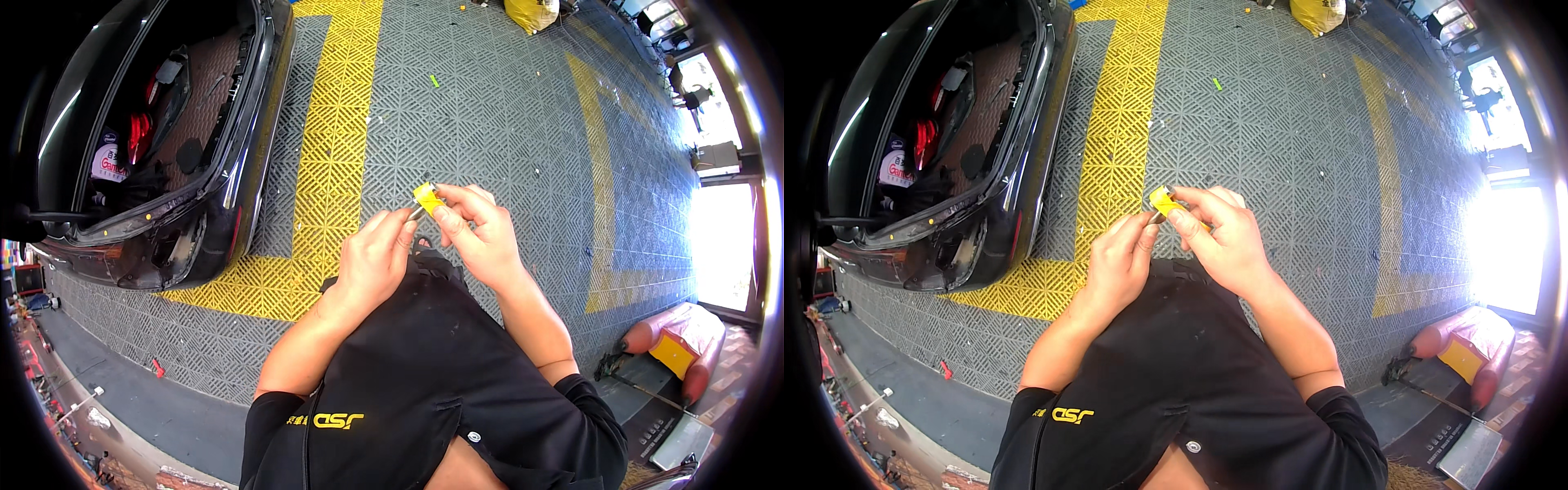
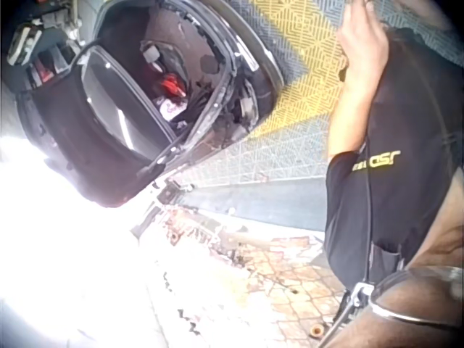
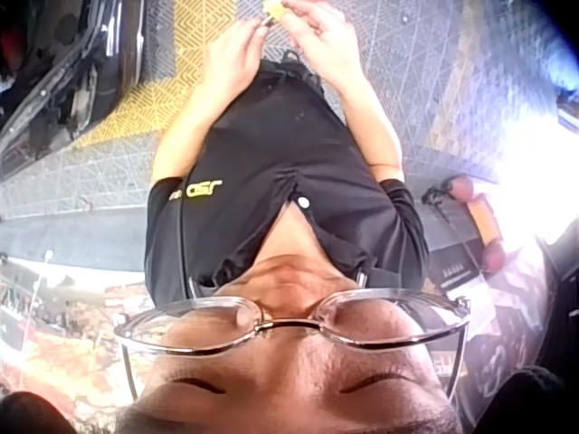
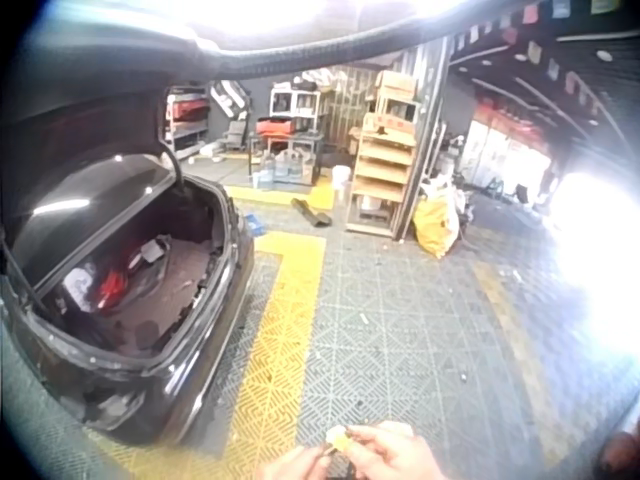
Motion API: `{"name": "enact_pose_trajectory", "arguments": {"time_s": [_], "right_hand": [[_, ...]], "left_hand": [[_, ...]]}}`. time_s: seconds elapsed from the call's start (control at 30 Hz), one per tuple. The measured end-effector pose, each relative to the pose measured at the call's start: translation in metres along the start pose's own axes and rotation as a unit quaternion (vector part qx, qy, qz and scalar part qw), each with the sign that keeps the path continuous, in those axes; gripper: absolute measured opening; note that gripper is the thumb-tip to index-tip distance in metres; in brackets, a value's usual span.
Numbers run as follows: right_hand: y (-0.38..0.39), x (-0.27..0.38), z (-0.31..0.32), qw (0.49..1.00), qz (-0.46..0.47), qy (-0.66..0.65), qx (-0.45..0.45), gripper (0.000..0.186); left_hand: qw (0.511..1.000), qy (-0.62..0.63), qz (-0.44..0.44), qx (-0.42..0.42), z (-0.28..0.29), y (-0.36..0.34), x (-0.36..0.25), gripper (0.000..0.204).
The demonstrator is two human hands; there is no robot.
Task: The person unscrews a component from the car trunk interior using a screwdriver, places the tool in a tray, and then returns to tighten screws on the trunk latch mechanism.
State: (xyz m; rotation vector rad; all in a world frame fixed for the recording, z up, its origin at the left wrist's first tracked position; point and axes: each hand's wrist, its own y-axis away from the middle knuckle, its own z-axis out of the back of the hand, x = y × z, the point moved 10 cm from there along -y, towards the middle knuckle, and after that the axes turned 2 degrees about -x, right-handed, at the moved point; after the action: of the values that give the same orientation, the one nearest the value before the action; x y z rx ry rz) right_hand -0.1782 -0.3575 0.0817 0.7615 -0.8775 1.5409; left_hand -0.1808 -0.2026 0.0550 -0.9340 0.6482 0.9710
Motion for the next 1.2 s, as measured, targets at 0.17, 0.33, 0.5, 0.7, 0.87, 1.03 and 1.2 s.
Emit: {"name": "enact_pose_trajectory", "arguments": {"time_s": [0.17,0.33,0.5,0.7,0.87,1.03,1.2], "right_hand": [[0.000,0.000,0.001,0.998,0.045,0.041,-0.010,0.034],[-0.002,-0.003,0.000,0.996,0.070,0.037,0.027,0.037],[-0.006,0.005,0.001,0.986,0.142,0.051,0.073,0.040],[-0.001,-0.003,-0.004,0.990,0.125,0.054,0.036,0.039],[0.006,-0.022,-0.020,0.999,-0.047,-0.011,-0.014,0.043],[-0.001,0.012,-0.013,0.996,0.046,0.072,0.004,0.050],[-0.003,0.018,-0.011,0.984,0.101,0.143,0.046,0.052]], "left_hand": [[0.994,0.072,0.074,0.047,-0.005,0.002,0.006,0.019],[0.978,0.164,0.092,0.094,-0.011,0.009,0.013,0.026],[0.891,0.315,0.223,0.238,-0.025,0.025,0.017,0.035],[0.911,0.275,0.197,0.234,-0.014,0.019,0.019,0.031],[0.998,-0.040,-0.038,0.016,0.018,-0.003,-0.004,0.040],[0.999,-0.009,0.015,0.049,0.019,0.002,0.008,0.046],[0.988,0.125,0.081,0.047,0.018,-0.001,0.017,0.045]]}}
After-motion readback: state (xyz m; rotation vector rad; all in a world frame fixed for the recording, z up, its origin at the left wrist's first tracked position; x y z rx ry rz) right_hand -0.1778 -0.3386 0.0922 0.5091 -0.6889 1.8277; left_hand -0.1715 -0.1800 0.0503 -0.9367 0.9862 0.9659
